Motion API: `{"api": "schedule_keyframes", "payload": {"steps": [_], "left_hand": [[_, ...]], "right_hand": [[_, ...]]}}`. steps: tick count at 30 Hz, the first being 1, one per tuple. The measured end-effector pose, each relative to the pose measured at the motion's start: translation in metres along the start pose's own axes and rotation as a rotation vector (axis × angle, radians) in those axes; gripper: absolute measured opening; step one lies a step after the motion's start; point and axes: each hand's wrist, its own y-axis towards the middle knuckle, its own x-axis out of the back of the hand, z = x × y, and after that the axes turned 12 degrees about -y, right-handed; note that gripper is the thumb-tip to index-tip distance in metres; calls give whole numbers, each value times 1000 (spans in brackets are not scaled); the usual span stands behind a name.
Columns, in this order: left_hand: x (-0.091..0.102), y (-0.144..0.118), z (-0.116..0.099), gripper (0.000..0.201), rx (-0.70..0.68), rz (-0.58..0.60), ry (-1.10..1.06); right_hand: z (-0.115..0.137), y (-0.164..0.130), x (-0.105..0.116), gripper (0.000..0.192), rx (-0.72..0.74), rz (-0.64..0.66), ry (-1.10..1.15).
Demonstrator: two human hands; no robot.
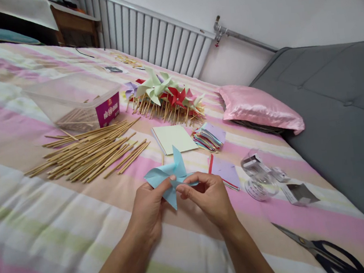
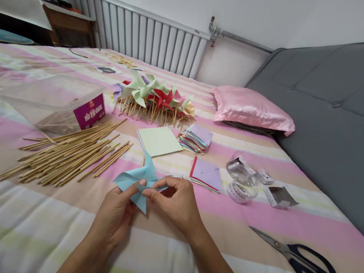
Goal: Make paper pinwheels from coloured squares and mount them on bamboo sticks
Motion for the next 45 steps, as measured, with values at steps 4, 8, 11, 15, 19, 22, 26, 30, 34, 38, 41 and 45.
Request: {"api": "schedule_keyframes", "payload": {"steps": [4, 8, 11, 15, 19, 22, 26, 30, 34, 38, 41, 45], "left_hand": [[-1, 1, 1, 20, -6, 7, 9], [0, 0, 2, 21, -28, 68, 9], [1, -1, 2, 20, -37, 88, 20], [1, -1, 2, 22, -39, 71, 31], [1, 0, 3, 23, -47, 68, 35], [1, 1, 4, 28, -47, 57, 58], [0, 0, 5, 31, -64, 30, 120], [-1, -1, 5, 29, -78, 11, 164], [-3, -2, 4, 28, -88, -3, 173], [-5, -3, 2, 26, -92, -13, 205], [-5, -3, 2, 26, -97, -14, 191], [-4, -3, 3, 25, -66, 26, 80]], "right_hand": [[0, 0, -2, 19, -32, -41, 40], [-2, -1, -2, 18, -78, -82, 36], [-3, -1, -2, 19, -116, -99, 30], [-2, -1, -1, 20, -163, -110, -5], [-4, 1, 1, 21, -174, -94, -61], [-6, 3, 3, 20, -165, -68, -65], [-9, 3, 5, 20, -149, -56, -71], [-12, 3, 7, 23, -120, -56, -99], [-13, 4, 8, 23, -101, -41, -111], [-13, 4, 10, 22, -76, -40, -147], [-11, 4, 10, 23, -69, -40, -157], [-8, 2, 7, 27, -98, -85, 19]]}}
